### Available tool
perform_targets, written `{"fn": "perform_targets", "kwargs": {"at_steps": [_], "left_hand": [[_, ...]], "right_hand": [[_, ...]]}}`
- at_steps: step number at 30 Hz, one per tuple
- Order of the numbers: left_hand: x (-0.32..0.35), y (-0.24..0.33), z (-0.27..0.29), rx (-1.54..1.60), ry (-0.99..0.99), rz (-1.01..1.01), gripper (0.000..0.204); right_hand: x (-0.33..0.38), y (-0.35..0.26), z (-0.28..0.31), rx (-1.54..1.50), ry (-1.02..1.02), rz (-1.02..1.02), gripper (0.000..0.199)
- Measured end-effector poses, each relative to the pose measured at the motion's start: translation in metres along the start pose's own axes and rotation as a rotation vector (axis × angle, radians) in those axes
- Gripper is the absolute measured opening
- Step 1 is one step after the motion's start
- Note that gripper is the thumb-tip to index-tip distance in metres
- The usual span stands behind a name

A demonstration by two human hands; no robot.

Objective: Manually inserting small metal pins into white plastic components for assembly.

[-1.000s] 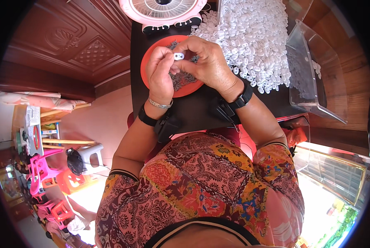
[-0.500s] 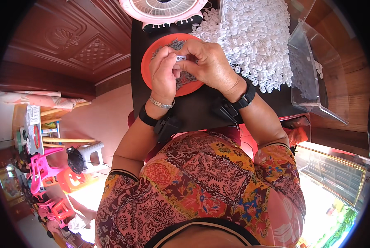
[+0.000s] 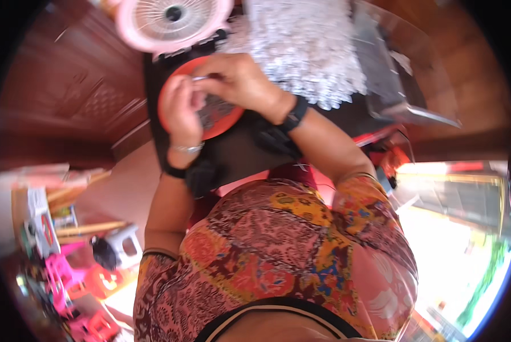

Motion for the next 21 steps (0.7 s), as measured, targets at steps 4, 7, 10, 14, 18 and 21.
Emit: {"fn": "perform_targets", "kwargs": {"at_steps": [4, 7, 10, 14, 18, 21], "left_hand": [[-0.005, 0.002, 0.006, 0.075, 0.011, -0.039, 0.017], [-0.008, 0.000, 0.006, 0.064, 0.019, -0.038, 0.016], [-0.013, -0.003, 0.011, 0.070, -0.017, -0.040, 0.016], [-0.018, 0.003, 0.015, 0.032, -0.032, -0.101, 0.016], [-0.025, -0.006, 0.018, 0.034, -0.012, -0.092, 0.017], [-0.024, -0.005, 0.020, 0.037, -0.025, -0.123, 0.016]], "right_hand": [[-0.011, -0.039, 0.028, 0.153, 0.007, 0.050, 0.014], [-0.006, -0.072, 0.060, 0.205, 0.001, 0.146, 0.014], [0.024, -0.085, 0.103, 0.027, -0.126, -0.106, 0.011], [0.083, -0.085, 0.174, 0.050, -0.291, -0.573, 0.013], [0.176, -0.058, 0.241, 0.234, -0.430, -1.158, 0.010], [0.253, -0.009, 0.269, 0.361, -0.346, -1.005, 0.013]]}}
Point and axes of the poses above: each hand's wrist, its own x-axis away from the middle knuckle, its own z-axis out of the back of the hand, y = z × x, the point moved 8 cm from there along -x, towards the middle knuckle, and after that the axes turned 3 degrees about x, right-handed, at the moved point
